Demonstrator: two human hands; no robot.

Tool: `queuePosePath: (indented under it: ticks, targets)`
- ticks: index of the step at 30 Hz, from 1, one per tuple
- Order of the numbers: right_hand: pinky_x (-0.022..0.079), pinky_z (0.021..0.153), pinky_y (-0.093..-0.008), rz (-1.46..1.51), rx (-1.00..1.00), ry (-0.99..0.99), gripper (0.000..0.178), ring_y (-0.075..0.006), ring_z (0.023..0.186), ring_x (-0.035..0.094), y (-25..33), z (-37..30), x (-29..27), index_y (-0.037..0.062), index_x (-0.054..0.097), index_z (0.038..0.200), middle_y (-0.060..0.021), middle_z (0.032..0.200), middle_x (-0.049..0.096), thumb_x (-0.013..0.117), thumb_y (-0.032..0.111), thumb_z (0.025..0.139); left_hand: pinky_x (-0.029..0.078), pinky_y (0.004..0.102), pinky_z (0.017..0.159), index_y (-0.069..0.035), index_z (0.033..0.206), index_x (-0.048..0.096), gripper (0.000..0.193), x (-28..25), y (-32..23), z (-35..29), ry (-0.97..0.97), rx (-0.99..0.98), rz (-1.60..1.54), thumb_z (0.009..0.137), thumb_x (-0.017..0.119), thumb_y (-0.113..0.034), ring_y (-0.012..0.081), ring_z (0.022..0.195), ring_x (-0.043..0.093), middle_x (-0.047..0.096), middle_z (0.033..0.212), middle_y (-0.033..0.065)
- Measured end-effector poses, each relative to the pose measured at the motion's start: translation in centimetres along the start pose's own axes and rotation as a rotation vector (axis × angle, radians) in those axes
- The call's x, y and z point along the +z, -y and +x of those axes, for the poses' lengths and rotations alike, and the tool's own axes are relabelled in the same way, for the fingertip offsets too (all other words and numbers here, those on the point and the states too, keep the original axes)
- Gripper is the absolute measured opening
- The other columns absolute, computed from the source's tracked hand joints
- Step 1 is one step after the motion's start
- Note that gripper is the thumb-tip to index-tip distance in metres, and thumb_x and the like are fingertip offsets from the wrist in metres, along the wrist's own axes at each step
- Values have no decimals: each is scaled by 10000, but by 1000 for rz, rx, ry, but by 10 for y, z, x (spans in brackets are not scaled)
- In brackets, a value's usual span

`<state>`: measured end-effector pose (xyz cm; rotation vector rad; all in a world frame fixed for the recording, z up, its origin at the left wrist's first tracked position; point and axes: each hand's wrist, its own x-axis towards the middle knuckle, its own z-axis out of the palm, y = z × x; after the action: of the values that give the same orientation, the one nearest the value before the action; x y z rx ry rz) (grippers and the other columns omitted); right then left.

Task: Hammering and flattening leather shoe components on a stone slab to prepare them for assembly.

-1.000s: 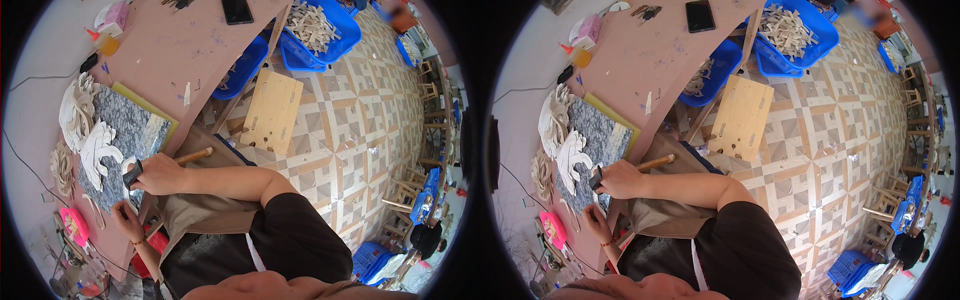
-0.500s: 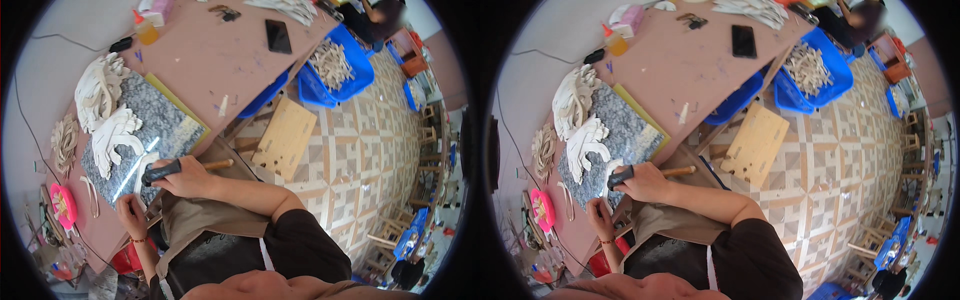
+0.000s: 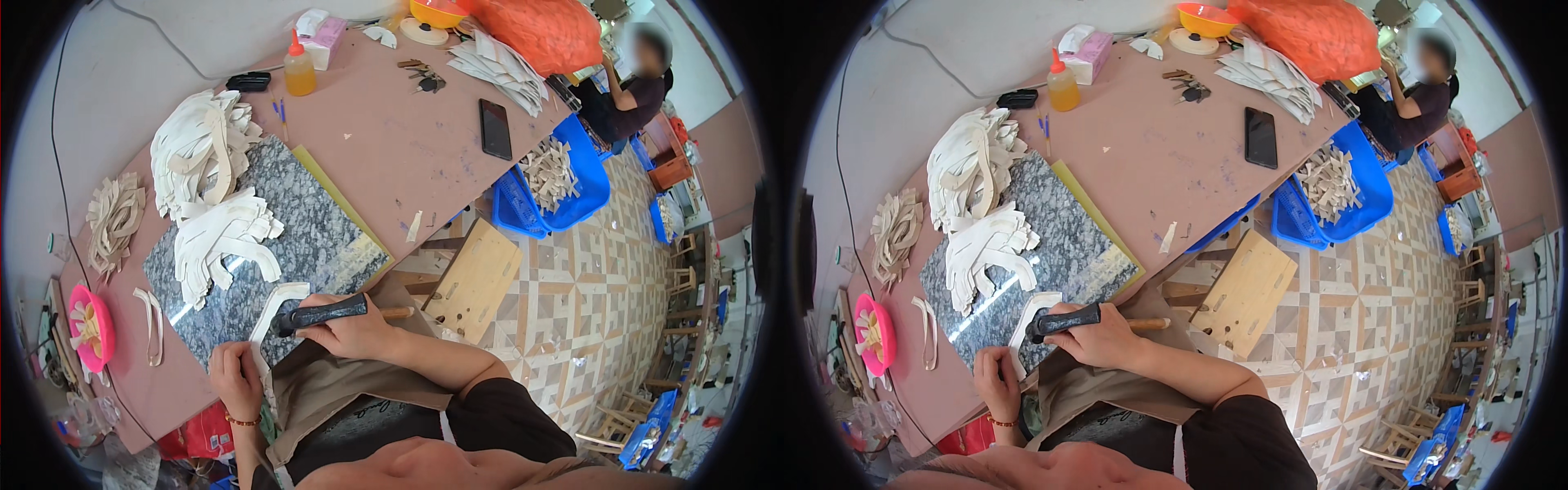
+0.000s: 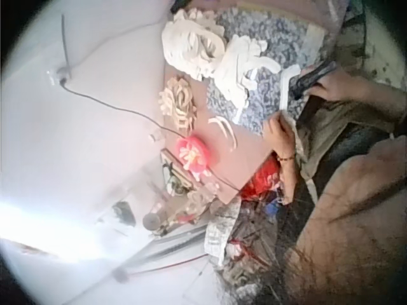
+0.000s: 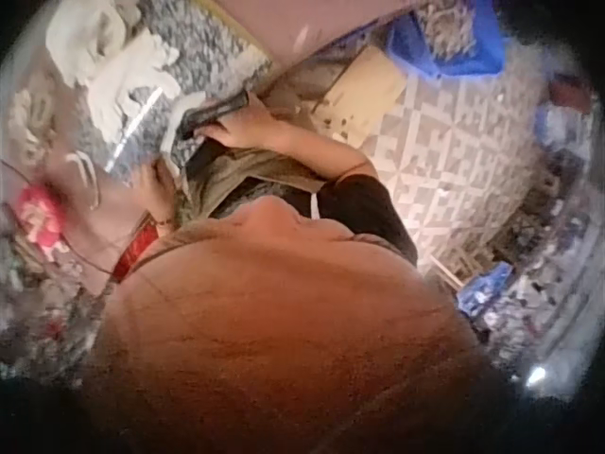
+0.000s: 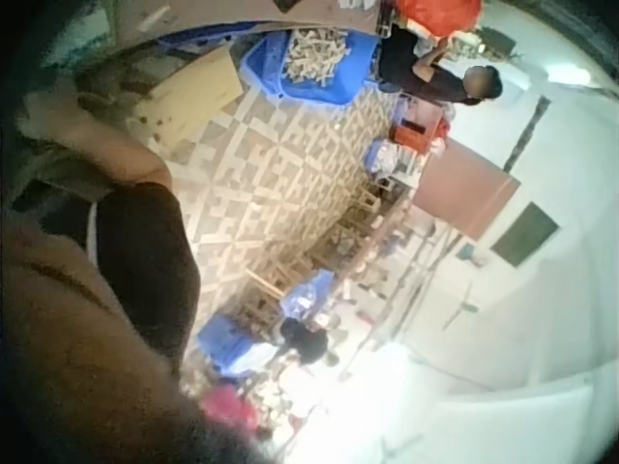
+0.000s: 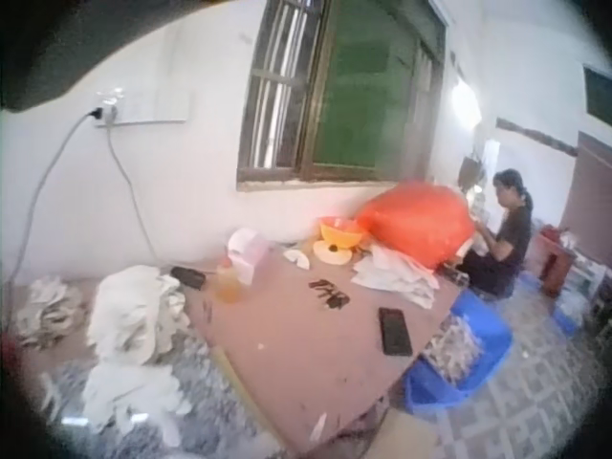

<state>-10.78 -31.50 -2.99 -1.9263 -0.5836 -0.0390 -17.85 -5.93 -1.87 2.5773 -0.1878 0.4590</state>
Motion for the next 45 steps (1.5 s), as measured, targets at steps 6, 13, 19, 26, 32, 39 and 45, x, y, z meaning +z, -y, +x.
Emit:
queuePosePath:
  ticks: [6,13,19,26,32,39,45]
  targets:
    - [519,641,-372,30,105,124,272,-263,719,678,5,2,-7,74,696,1127,-104,901,685,798,253,949,497,436,773,-28,984,656,114,-4,-5,-2,21,-15,14,894,670,41,368,873,638,661,950,155]
    - [517,662,-386,66,218,82,247,-278,737,667,27,8,-56,33,690,1088,-112,898,671,799,182,924,509,429,775,-56,1006,654,148,-11,18,37,287,337,-75,866,692,-27,332,882,655,679,956,115]
    - [530,666,-391,-251,13,141,268,-325,757,693,65,33,-97,37,707,1043,-118,861,692,845,169,855,517,396,787,-74,1047,642,183,34,-6,116,397,702,-270,878,664,-142,278,896,657,660,983,80]
    - [533,647,-376,-413,57,394,244,-321,736,688,63,45,-83,38,698,975,-111,852,692,865,135,824,502,387,819,-93,1031,666,179,51,-4,124,354,662,-431,885,723,-178,243,906,649,640,963,42]
    - [534,643,-368,-380,133,405,230,-319,715,682,68,46,-82,38,697,968,-110,840,688,860,139,842,486,393,810,-105,1002,751,199,39,2,119,437,541,-502,825,826,-155,244,876,638,655,989,20]
    - [534,680,-376,-286,241,331,203,-330,777,686,68,51,-92,43,694,1032,-111,902,697,813,92,875,486,384,799,-94,1000,754,216,38,8,117,347,728,-373,793,786,-145,214,852,624,643,985,31]
    - [526,662,-388,-297,211,384,188,-329,761,684,69,56,-81,50,681,1009,-106,882,680,807,102,880,510,369,782,-92,1013,727,227,33,-1,116,297,863,-200,792,766,-132,201,835,611,640,994,33]
